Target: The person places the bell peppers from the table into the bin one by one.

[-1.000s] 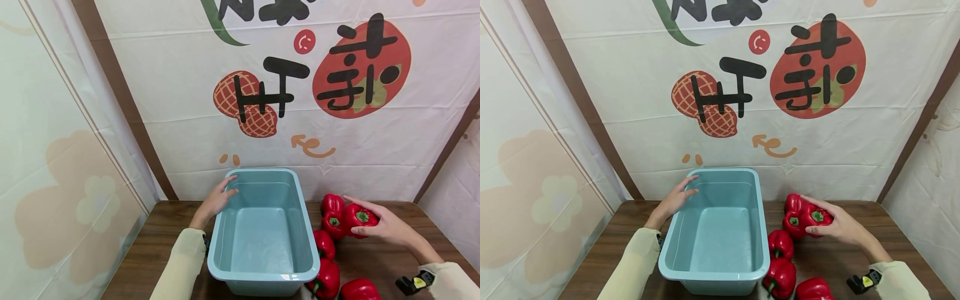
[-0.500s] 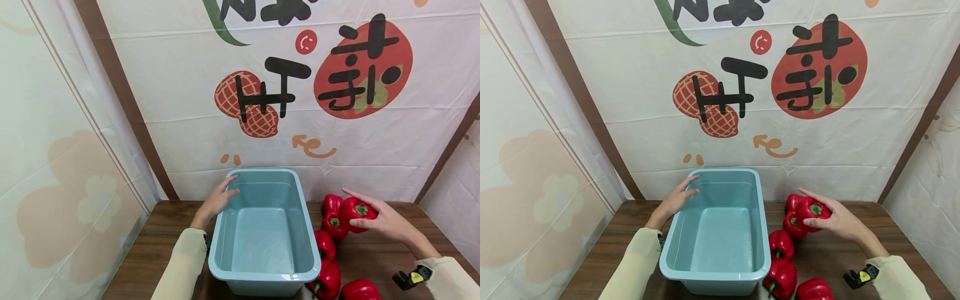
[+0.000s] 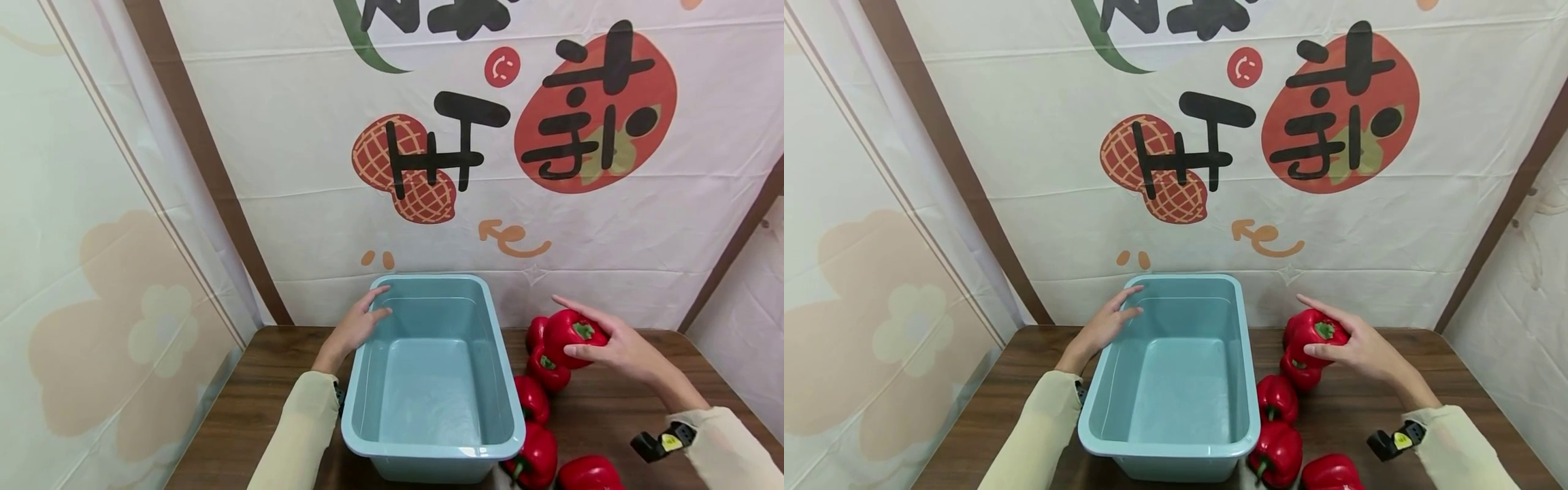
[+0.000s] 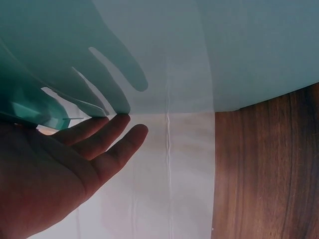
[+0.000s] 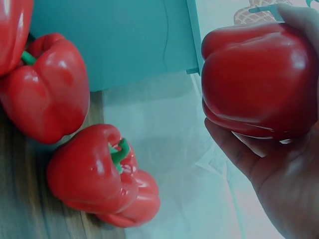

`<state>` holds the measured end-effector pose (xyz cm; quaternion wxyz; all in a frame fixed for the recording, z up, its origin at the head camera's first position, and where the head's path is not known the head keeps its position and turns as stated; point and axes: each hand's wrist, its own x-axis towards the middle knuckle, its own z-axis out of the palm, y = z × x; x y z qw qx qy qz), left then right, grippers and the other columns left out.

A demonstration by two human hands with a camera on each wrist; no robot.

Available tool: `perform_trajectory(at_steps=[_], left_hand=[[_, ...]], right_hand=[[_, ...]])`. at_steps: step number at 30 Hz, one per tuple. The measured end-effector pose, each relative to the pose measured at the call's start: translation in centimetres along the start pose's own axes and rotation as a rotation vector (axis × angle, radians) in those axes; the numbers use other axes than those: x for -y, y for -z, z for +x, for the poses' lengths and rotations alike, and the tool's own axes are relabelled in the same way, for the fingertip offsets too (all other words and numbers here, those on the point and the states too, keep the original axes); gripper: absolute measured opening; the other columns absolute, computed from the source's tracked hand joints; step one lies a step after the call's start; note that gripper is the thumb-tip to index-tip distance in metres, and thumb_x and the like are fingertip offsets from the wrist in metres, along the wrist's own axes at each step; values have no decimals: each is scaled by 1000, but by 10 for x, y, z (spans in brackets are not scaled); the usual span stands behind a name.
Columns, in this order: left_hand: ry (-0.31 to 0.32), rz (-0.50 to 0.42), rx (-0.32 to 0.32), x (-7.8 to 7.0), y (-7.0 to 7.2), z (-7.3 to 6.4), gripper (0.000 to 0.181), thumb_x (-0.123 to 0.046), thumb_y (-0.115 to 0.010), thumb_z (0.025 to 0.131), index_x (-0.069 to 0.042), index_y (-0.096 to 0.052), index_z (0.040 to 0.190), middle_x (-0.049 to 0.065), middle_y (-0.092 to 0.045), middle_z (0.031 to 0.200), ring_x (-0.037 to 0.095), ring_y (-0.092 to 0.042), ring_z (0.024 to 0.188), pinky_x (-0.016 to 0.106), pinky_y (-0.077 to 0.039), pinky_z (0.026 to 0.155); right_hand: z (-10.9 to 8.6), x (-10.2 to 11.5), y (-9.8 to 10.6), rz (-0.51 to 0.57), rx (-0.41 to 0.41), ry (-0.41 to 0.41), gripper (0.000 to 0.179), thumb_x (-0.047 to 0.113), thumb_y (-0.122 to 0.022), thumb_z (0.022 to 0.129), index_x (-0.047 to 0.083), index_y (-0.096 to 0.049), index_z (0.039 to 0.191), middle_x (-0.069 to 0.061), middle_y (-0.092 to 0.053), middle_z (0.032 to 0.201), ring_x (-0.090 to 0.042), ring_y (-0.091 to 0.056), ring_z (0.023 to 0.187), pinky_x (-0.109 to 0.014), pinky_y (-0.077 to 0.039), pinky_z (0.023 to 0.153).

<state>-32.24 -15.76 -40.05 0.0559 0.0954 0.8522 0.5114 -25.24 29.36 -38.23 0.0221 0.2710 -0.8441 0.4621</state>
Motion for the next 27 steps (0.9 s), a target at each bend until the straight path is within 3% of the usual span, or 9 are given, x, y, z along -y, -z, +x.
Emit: perform_trajectory(at_steps=[27], left_hand=[[-1,-3,-11,-2,-1,-1,53,-27,-50,101,-23,-38,152,8,-23,163,35,-23,148,63,-25,112]], right_hand=[[24,19,-10,104,6,76,76,3,-67,86,12,-34,154,13,-48,137,-8,-53,114,-36,-58,75]])
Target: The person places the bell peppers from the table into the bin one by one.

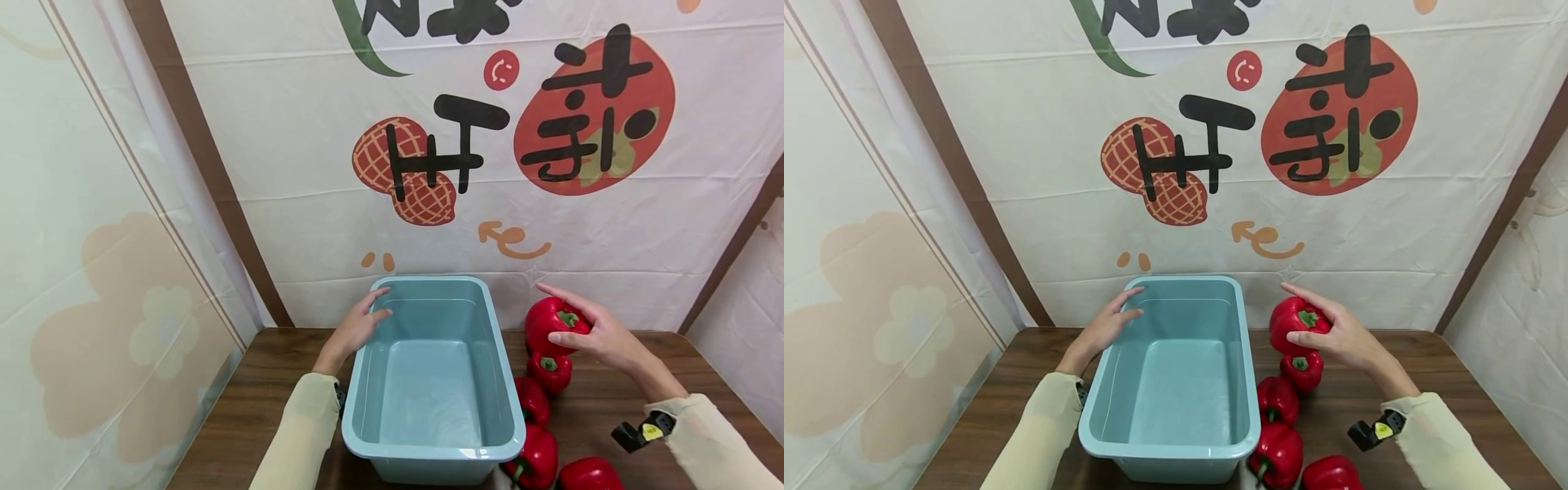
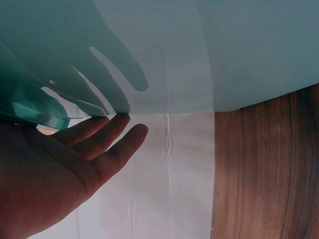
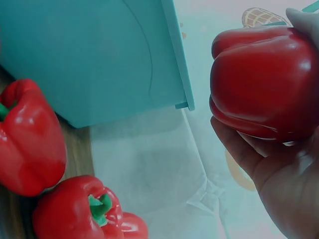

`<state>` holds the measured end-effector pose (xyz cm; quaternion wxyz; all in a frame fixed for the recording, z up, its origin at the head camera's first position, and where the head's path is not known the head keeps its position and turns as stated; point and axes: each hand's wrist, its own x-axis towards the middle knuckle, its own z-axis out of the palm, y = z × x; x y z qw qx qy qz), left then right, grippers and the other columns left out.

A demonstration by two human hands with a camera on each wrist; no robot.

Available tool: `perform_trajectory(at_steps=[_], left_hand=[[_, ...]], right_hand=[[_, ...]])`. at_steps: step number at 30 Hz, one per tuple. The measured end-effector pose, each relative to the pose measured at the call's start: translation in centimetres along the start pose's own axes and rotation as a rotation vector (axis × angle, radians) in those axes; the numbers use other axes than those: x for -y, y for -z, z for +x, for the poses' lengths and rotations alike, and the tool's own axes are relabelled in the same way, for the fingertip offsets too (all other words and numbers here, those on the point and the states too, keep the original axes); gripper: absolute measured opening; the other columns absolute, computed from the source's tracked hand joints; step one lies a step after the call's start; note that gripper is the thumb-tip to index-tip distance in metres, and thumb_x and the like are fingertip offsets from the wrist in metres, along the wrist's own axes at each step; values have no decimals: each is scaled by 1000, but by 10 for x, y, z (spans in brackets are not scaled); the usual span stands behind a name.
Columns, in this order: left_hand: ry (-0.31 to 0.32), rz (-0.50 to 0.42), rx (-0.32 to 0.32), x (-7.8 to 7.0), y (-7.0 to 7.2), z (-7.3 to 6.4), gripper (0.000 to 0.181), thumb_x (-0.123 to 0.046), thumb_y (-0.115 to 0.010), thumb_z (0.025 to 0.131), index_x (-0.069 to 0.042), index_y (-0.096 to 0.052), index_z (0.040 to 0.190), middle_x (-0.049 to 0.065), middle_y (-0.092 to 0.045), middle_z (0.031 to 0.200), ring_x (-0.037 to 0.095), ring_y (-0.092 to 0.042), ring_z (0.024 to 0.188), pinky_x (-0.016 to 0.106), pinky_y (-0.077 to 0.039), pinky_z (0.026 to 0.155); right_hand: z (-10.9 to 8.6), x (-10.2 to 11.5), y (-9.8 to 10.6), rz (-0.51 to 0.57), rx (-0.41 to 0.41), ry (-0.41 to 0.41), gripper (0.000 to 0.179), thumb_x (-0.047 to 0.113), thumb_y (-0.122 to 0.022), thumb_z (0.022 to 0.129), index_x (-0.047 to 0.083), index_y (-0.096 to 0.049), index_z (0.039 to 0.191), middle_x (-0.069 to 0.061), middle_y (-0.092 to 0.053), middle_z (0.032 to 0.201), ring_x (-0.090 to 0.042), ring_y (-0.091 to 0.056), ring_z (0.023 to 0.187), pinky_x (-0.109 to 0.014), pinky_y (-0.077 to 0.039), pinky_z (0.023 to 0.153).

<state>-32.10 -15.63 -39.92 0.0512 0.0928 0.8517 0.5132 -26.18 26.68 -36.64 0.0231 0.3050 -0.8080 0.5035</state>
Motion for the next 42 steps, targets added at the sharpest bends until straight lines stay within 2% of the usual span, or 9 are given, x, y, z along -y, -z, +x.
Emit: perform_trajectory(at_steps=[11,18,25,30,36,37,42], left_hand=[[5,-10,9,0,-1,-1,54,-29,-50,101,-23,-37,153,9,-22,163,37,-25,146,66,-26,110],[7,-20,8,-1,-1,-1,53,-26,-50,101,-23,-37,153,10,-23,163,38,-27,145,66,-27,110],[-9,-12,3,-1,-1,-2,53,-25,-50,101,-22,-38,153,11,-23,163,38,-27,145,65,-27,110],[-11,-8,4,0,-1,-1,53,-25,-50,101,-22,-37,153,10,-23,163,37,-25,146,65,-26,110],[-14,-7,4,0,-1,0,53,-25,-50,101,-22,-37,153,10,-22,163,37,-24,147,64,-26,111],[-14,-9,5,0,-1,0,54,-25,-50,101,-22,-37,153,10,-22,163,37,-24,147,64,-26,111],[-10,-19,4,1,-1,1,53,-26,-50,101,-22,-37,153,10,-22,163,37,-25,146,64,-27,111]], right_hand=[[8,3,-5,19,-12,-8,77,4,-67,87,15,-34,155,12,-45,141,-10,-52,117,-36,-58,76],[14,6,-12,24,-13,28,76,4,-67,87,15,-34,154,13,-45,143,-8,-51,120,-35,-58,78],[18,10,-20,77,8,69,75,2,-65,86,12,-34,154,11,-45,145,-10,-50,121,-35,-58,79],[21,13,-26,92,21,71,75,4,-66,86,11,-35,153,4,-51,138,-12,-54,118,-37,-58,77],[24,16,-34,103,30,61,75,8,-68,85,11,-36,153,4,-54,133,-12,-55,116,-37,-58,78],[25,16,-35,108,33,65,75,8,-69,85,11,-37,152,7,-55,132,-12,-55,116,-37,-58,77],[30,16,-44,153,67,108,74,6,-68,85,5,-35,152,4,-57,129,-15,-57,114,-39,-58,77]])
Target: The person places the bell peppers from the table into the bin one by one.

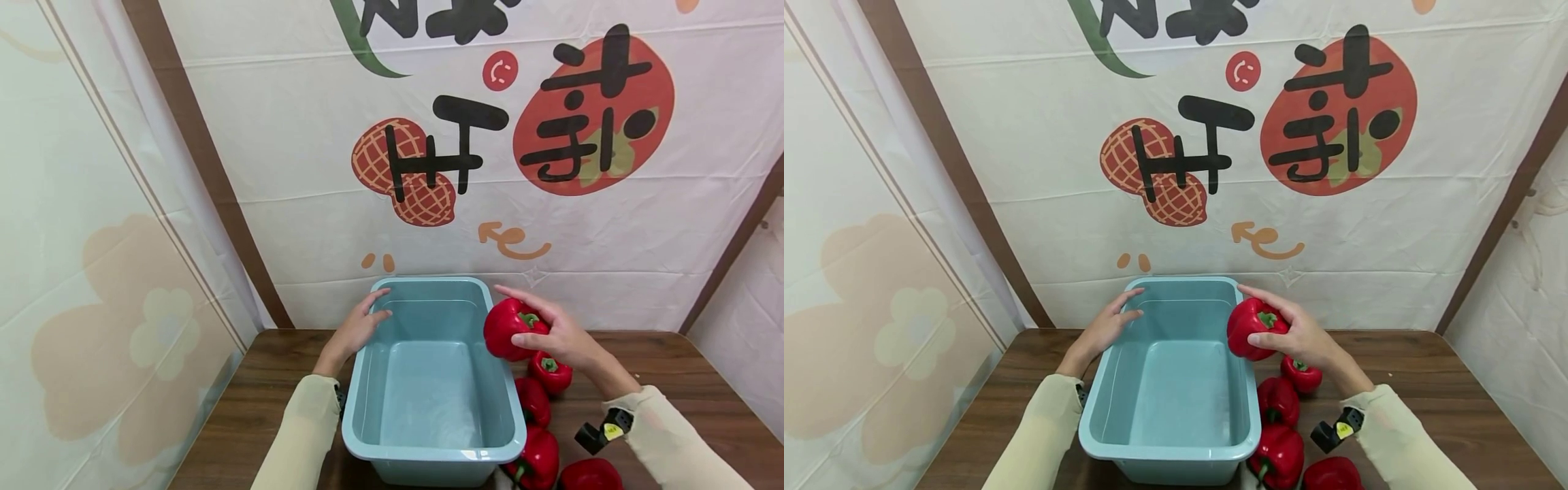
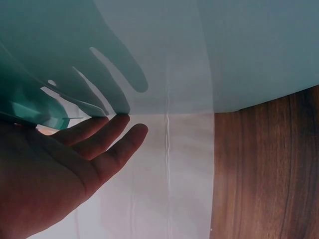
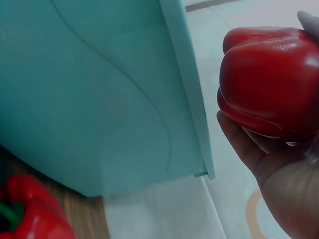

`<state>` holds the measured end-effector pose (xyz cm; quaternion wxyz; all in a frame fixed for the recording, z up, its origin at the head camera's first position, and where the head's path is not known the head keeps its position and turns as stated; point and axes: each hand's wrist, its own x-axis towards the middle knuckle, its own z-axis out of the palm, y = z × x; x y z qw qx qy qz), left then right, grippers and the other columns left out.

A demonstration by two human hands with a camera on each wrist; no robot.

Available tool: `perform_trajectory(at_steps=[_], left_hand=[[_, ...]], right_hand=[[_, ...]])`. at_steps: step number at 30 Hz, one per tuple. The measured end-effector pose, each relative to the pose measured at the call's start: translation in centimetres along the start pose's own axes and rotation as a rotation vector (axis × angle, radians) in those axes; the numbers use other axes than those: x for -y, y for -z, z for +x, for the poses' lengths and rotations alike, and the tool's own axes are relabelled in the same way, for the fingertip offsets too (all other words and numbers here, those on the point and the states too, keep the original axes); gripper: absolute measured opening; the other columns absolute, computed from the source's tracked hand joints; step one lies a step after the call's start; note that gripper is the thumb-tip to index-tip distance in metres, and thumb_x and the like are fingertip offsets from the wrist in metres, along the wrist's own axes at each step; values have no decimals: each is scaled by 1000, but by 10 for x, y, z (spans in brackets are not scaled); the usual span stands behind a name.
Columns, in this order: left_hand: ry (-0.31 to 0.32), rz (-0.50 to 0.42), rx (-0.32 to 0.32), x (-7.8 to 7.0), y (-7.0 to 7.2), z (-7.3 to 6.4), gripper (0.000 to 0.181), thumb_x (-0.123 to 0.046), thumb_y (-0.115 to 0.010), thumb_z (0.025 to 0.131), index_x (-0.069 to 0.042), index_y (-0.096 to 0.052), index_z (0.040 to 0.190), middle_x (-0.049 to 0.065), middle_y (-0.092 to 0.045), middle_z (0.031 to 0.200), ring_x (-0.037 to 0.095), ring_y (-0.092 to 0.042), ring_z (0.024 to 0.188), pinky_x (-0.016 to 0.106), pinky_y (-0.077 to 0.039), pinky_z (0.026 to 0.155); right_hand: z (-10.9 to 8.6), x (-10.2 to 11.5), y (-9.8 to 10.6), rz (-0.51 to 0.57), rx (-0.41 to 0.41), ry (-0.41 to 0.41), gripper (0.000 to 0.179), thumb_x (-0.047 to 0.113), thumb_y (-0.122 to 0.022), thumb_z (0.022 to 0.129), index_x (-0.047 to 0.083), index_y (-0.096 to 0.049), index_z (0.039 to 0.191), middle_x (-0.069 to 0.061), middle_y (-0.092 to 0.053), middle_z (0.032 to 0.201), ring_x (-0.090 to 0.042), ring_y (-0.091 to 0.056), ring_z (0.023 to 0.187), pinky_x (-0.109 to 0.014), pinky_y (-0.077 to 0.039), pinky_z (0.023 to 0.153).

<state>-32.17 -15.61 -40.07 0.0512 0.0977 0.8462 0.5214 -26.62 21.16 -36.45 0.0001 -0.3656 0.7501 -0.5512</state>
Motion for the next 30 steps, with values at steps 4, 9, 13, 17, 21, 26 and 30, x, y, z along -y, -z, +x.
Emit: perform_trajectory(at_steps=[4,9,13,17,21,26,30], left_hand=[[3,2,-1,0,0,0,53,-25,-50,101,-22,-38,152,10,-23,163,38,-27,145,65,-28,110],[4,-1,-2,0,0,0,53,-25,-50,101,-22,-37,152,11,-23,163,38,-27,145,66,-27,109],[6,-2,-2,0,0,0,53,-25,-49,101,-23,-37,152,11,-22,163,38,-26,145,67,-26,110],[7,-5,-1,0,0,0,53,-25,-50,101,-23,-37,152,10,-22,163,37,-26,146,66,-26,110],[8,-6,2,-1,0,0,53,-27,-50,101,-24,-37,152,10,-23,163,38,-27,145,67,-26,109],[6,1,1,0,1,-1,53,-27,-49,101,-24,-37,152,10,-23,163,38,-27,145,67,-26,109],[3,-3,0,1,1,0,52,-26,-49,101,-24,-38,152,10,-23,163,38,-26,146,67,-26,110]], right_hand=[[3,1,-9,38,37,10,76,6,-70,85,6,-35,152,2,-56,132,-16,-56,116,-40,-58,78],[7,4,-18,55,77,-3,78,11,-73,84,9,-35,152,-5,-52,135,-19,-54,118,-43,-58,78],[8,5,-24,88,103,-43,78,14,-73,85,12,-34,153,-10,-51,133,-22,-53,117,-46,-58,76],[10,5,-29,89,110,-54,80,17,-75,84,13,-34,153,-16,-51,133,-24,-53,117,-46,-58,76],[13,5,-34,73,112,-40,82,18,-77,82,13,-35,153,-21,-47,137,-24,-53,118,-44,-58,78],[15,6,-42,86,138,-64,84,16,-78,81,13,-36,153,-20,-45,141,-29,-50,121,-44,-58,80],[14,6,-46,87,151,-92,84,16,-78,80,15,-37,153,-19,-47,139,-34,-49,121,-44,-58,79]])
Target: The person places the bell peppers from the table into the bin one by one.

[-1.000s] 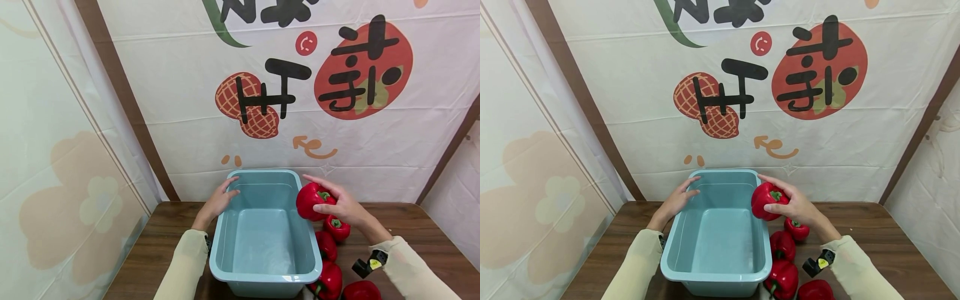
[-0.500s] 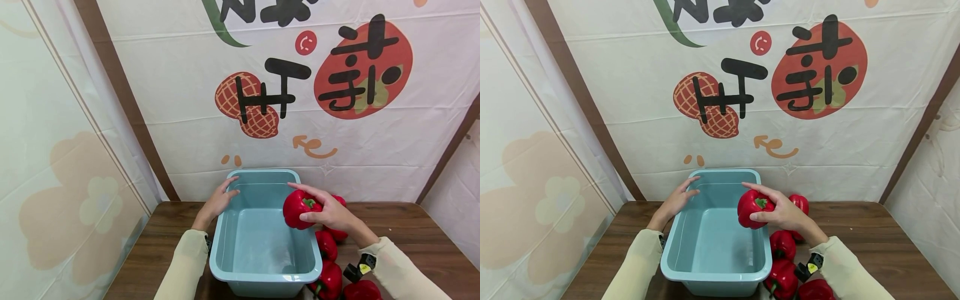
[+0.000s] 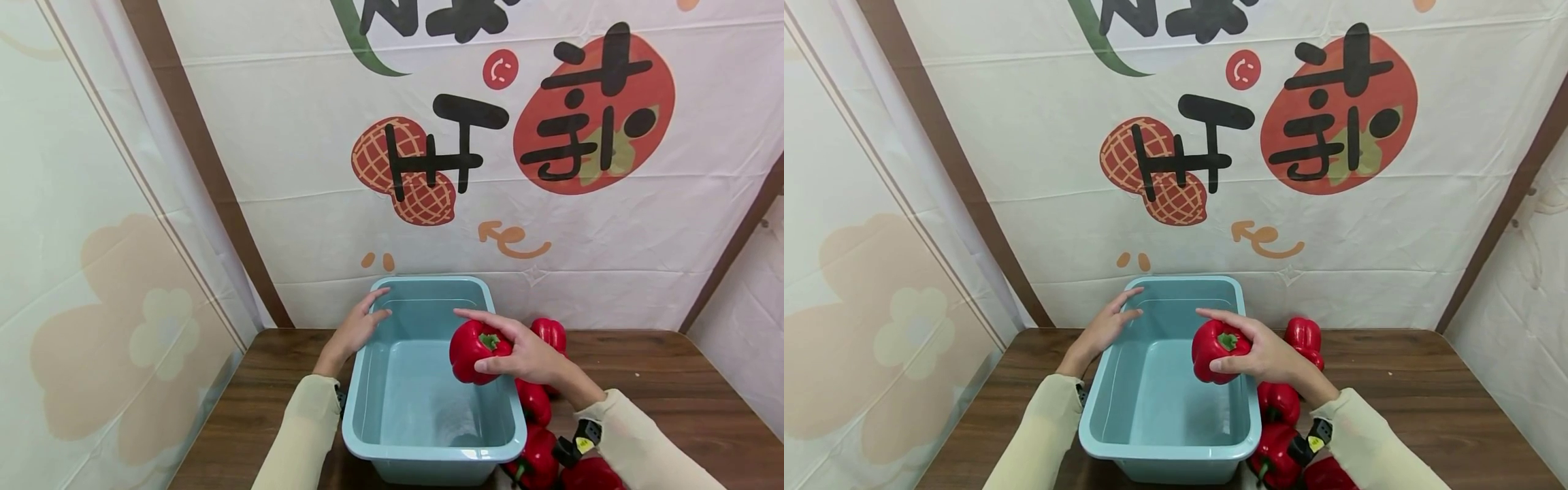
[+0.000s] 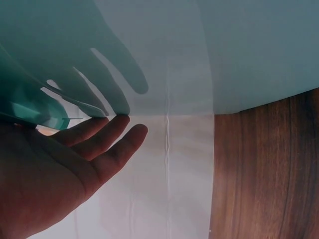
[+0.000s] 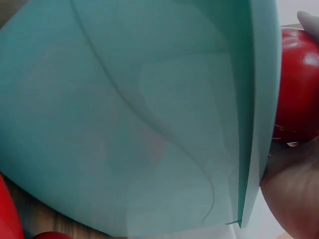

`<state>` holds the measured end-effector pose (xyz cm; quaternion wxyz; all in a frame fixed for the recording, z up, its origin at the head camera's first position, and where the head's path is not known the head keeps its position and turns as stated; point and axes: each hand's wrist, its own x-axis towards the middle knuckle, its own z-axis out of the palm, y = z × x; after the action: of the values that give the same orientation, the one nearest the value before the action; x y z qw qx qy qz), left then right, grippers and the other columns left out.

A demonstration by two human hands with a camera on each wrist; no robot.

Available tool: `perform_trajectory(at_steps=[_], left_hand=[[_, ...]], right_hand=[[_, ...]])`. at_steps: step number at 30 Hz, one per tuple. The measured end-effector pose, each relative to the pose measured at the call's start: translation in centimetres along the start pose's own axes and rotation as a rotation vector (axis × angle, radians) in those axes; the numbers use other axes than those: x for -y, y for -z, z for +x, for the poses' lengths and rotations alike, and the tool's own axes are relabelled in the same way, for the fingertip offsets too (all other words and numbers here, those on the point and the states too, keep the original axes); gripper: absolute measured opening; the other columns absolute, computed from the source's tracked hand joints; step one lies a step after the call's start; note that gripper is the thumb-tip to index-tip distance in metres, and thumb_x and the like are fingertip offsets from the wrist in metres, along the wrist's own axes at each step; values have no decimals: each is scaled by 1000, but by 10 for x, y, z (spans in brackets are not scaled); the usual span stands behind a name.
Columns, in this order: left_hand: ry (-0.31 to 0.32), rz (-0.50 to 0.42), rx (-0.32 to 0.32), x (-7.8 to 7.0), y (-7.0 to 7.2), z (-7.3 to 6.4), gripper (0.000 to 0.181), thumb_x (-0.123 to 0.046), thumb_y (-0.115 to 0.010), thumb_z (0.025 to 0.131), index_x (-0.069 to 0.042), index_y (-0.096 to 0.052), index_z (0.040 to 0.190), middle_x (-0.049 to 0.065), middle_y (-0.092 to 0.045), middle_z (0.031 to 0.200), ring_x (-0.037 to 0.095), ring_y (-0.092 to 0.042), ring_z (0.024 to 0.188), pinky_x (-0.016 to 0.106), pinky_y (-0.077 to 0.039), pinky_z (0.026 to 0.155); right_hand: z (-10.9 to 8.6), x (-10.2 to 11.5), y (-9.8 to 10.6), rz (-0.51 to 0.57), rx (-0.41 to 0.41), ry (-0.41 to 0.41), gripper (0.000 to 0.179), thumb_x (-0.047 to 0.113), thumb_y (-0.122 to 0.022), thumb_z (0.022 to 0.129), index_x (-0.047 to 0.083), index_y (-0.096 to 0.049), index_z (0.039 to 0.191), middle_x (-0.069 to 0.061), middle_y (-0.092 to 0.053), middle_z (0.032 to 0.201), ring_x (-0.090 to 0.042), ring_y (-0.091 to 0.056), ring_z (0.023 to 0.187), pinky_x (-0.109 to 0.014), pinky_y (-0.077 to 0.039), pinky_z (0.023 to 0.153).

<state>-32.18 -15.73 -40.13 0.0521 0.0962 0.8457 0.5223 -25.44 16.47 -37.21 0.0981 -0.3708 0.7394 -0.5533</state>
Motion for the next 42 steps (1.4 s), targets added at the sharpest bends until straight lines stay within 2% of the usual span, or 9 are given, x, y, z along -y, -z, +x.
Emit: perform_trajectory(at_steps=[5,12,17,25,34,42], left_hand=[[-5,-1,-3,0,0,0,53,-26,-49,101,-24,-37,152,10,-23,163,37,-27,145,66,-27,110],[-9,-4,-2,1,-1,1,53,-27,-49,101,-24,-37,152,10,-23,163,37,-28,144,65,-27,109],[-9,-2,0,1,0,0,53,-26,-49,101,-24,-37,153,10,-22,163,37,-26,145,65,-26,110],[-7,-18,3,0,-1,1,53,-25,-49,101,-23,-37,153,10,-21,163,36,-24,146,64,-25,111],[-5,-31,6,-1,-1,0,53,-25,-48,101,-23,-36,153,10,-19,164,38,-25,145,66,-26,110],[3,-27,2,-2,-1,1,54,-25,-49,101,-23,-35,153,9,-19,164,38,-26,145,65,-28,109]], right_hand=[[0,-1,-2,13,23,-23,81,18,-77,82,17,-37,153,-17,-50,135,-39,-49,119,-45,-58,78],[1,-2,-7,-5,54,-47,82,20,-80,80,21,-39,152,-12,-51,134,-36,-51,120,-41,-58,80],[2,-1,-9,-20,103,-40,84,20,-80,80,20,-38,152,-12,-52,134,-37,-51,120,-41,-58,80],[5,0,-10,-24,133,-34,82,20,-80,81,18,-38,152,-14,-50,135,-39,-49,121,-38,-58,81],[6,0,-13,-62,132,-43,83,23,-82,79,24,-40,151,-6,-54,133,-32,-52,120,-37,-58,80],[8,-2,-15,-103,128,-51,82,27,-83,78,29,-42,150,-2,-54,133,-31,-52,120,-36,-58,79]])
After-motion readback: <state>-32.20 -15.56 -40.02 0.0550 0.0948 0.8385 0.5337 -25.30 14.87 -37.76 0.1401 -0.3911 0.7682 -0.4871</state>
